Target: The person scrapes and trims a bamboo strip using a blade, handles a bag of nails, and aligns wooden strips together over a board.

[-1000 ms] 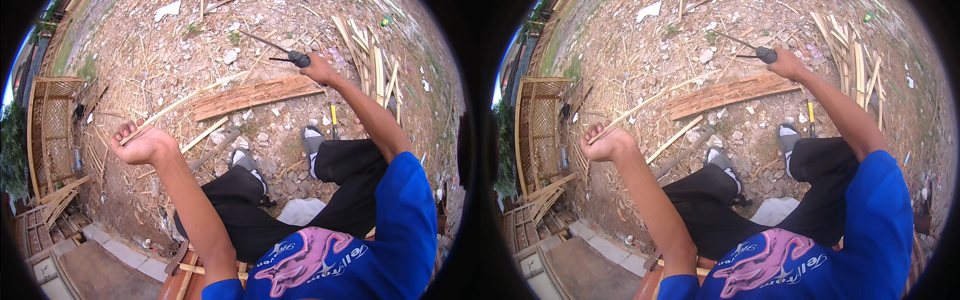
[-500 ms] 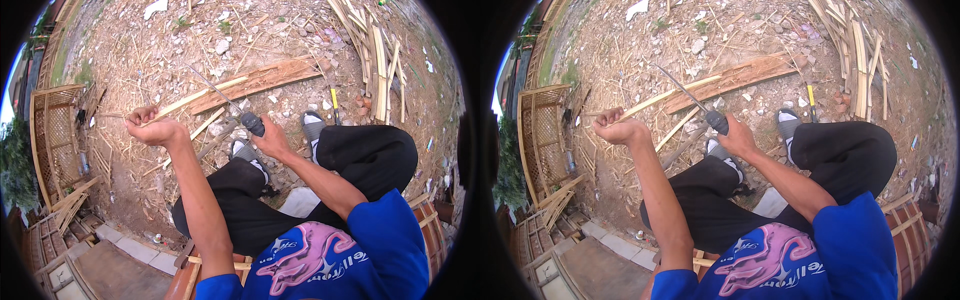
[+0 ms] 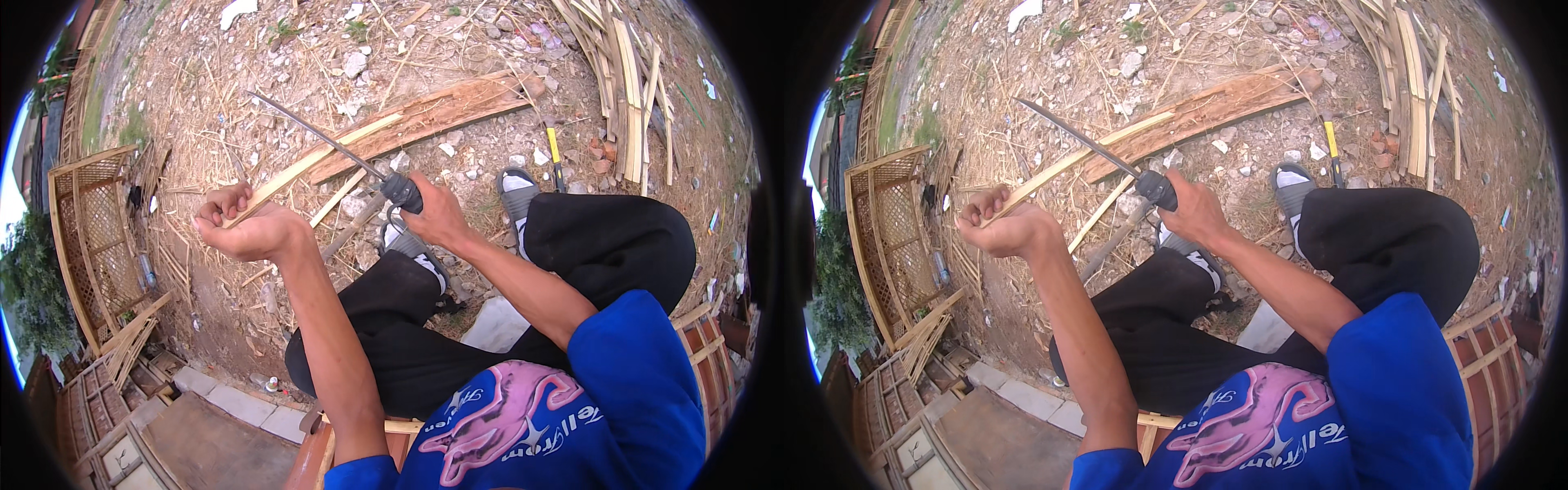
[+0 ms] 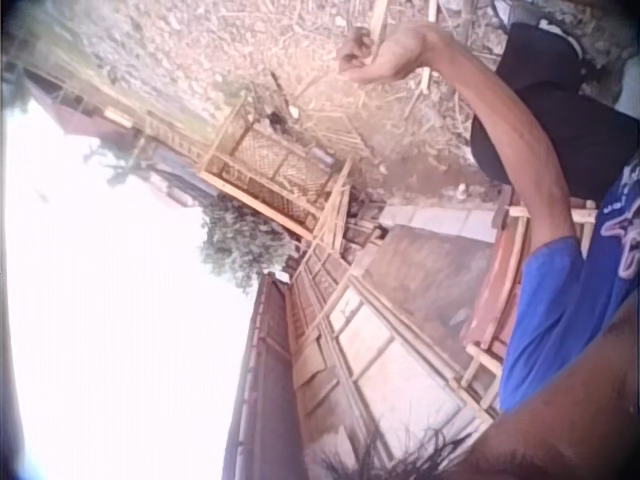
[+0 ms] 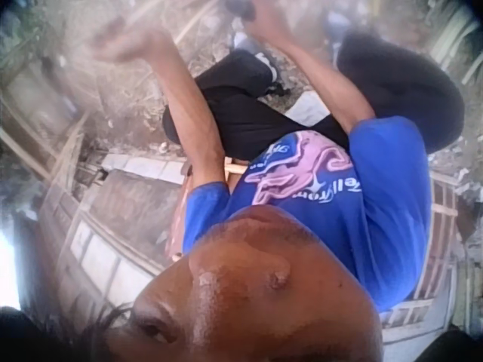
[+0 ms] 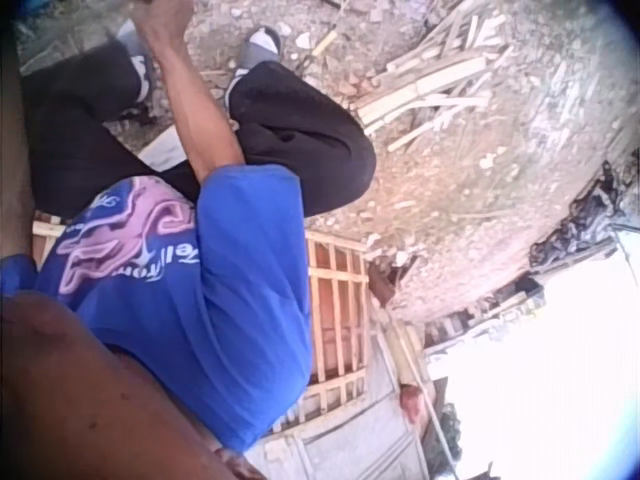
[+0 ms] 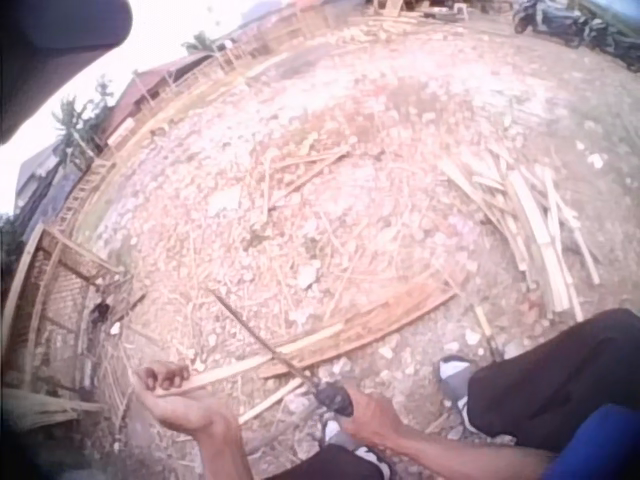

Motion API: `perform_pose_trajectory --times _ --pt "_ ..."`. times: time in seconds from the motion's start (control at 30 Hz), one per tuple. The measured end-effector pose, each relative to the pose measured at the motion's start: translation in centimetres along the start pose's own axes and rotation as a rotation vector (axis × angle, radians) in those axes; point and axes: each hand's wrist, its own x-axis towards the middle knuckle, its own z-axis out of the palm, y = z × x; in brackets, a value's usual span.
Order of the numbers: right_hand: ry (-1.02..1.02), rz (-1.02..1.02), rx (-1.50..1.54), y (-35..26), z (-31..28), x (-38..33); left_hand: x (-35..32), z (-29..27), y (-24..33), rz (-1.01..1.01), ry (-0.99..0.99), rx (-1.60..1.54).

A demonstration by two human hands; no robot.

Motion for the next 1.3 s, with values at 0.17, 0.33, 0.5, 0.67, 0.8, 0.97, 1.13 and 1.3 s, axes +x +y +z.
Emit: perform_pose_trajectory --times 0.17,0.33,0.5,0.67,0.8,0.97,1.13,1.3 --pt "0.099 -0.038 0.108 -0.2 -0.3 0.1 -0.1 0.5 -0.2 -0.013 -0.016 -0.069" --pt "0.034 0.001 0.168 0.0 0.0 0.6 -0.7 1.3 0.3 -0.022 0.004 -0.082" --pt "0.033 0.024 0.154 0.5 0.8 0.4 -1.0 1.1 0.5 -0.012 0.015 -0.075" --pt "0.059 -0.006 0.057 2.9 1.4 1.3 -1.3 1.2 0.4 0.018 0.004 -0.034" --pt "0.066 0.082 -0.087 7.5 0.5 1.4 -1.1 1.1 0.5 -0.028 0.011 -0.056" --pt "0.108 0.204 -0.189 11.1 -0.8 1.6 -1.3 1.4 0.5 -0.054 -0.042 -0.105" --pt "0.023 0.2 -0.104 5.8 -0.8 1.3 -1.0 1.5 0.4 0.013 0.035 -0.066" --pt "0.004 0.129 0.076 5.8 0.1 1.7 -0.9 1.4 0.7 -0.032 0.022 -0.062"
